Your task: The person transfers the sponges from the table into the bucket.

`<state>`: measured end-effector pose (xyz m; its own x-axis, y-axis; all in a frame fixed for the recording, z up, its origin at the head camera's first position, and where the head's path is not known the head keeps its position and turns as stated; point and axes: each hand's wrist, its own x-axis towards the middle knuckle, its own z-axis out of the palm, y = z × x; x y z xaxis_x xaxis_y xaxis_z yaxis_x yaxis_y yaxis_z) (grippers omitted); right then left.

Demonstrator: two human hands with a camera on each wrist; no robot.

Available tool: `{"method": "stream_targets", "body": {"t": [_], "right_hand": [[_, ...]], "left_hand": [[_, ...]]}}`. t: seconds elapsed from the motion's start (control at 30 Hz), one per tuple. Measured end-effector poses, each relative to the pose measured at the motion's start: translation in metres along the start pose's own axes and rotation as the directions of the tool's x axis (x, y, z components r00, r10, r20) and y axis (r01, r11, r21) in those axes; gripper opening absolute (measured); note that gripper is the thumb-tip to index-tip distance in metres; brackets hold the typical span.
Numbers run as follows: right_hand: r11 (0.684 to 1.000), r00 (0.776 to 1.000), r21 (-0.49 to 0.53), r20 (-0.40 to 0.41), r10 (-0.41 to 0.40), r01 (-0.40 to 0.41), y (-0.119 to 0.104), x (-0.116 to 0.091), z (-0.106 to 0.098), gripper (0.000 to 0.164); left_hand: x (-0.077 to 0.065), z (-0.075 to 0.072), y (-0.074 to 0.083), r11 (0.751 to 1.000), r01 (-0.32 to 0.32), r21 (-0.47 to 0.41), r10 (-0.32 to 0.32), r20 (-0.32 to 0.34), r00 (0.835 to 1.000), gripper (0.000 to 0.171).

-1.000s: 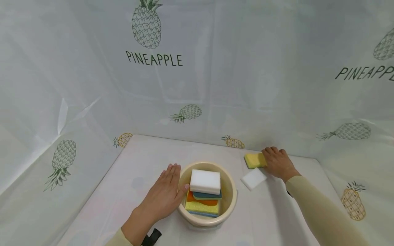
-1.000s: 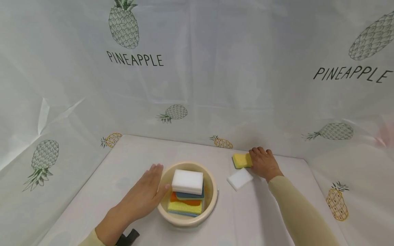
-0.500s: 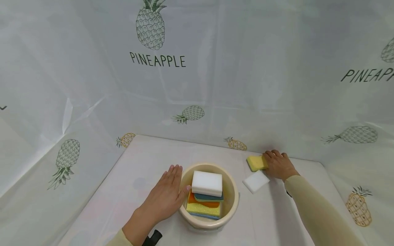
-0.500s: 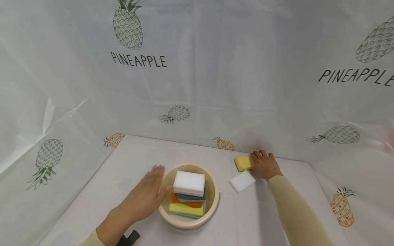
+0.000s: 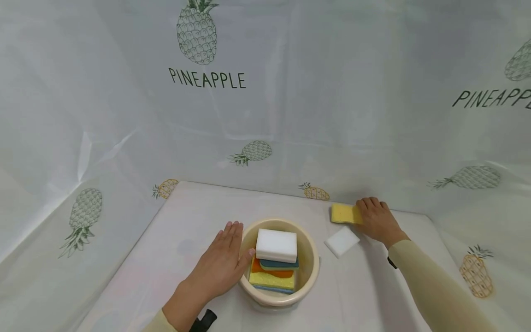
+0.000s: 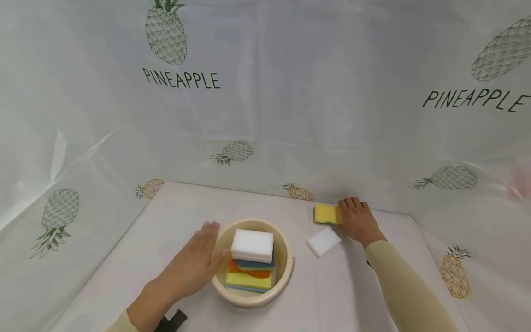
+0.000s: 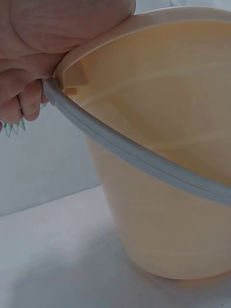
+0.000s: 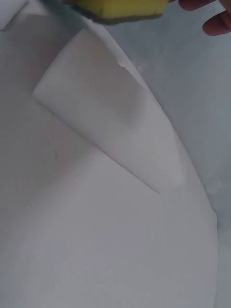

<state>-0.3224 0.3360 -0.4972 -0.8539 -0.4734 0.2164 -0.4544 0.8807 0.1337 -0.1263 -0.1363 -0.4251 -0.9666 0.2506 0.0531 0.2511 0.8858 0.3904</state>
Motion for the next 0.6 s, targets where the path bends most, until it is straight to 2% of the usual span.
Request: {"method": "stream_targets", "body": {"t": [0.2, 0.37, 0.6], "right_hand": [[0.998, 0.989, -0.058, -0.144, -0.031, 0.023, -0.006, -0.002, -0.010, 0.072], [0.997, 0.982, -0.071, -0.182, -0.043, 0.031, -0.011, -0.005, -0.017, 0.080], [0.993, 0.960, -0.104, -0.267, -0.088, 0.063, -0.015, -0.010, -0.024, 0.075]], "left_hand": [[-0.001, -0.001, -0.002, 1.000, 0.007, 0.003, -0.007, 0.005, 1.000, 0.081], [-0.001, -0.001, -0.002, 1.000, -0.002, 0.009, 0.002, -0.001, 1.000, 0.081], [0.000, -0.003, 0.000, 1.000, -0.013, 0.015, 0.013, 0.005, 1.000, 0.081]]}}
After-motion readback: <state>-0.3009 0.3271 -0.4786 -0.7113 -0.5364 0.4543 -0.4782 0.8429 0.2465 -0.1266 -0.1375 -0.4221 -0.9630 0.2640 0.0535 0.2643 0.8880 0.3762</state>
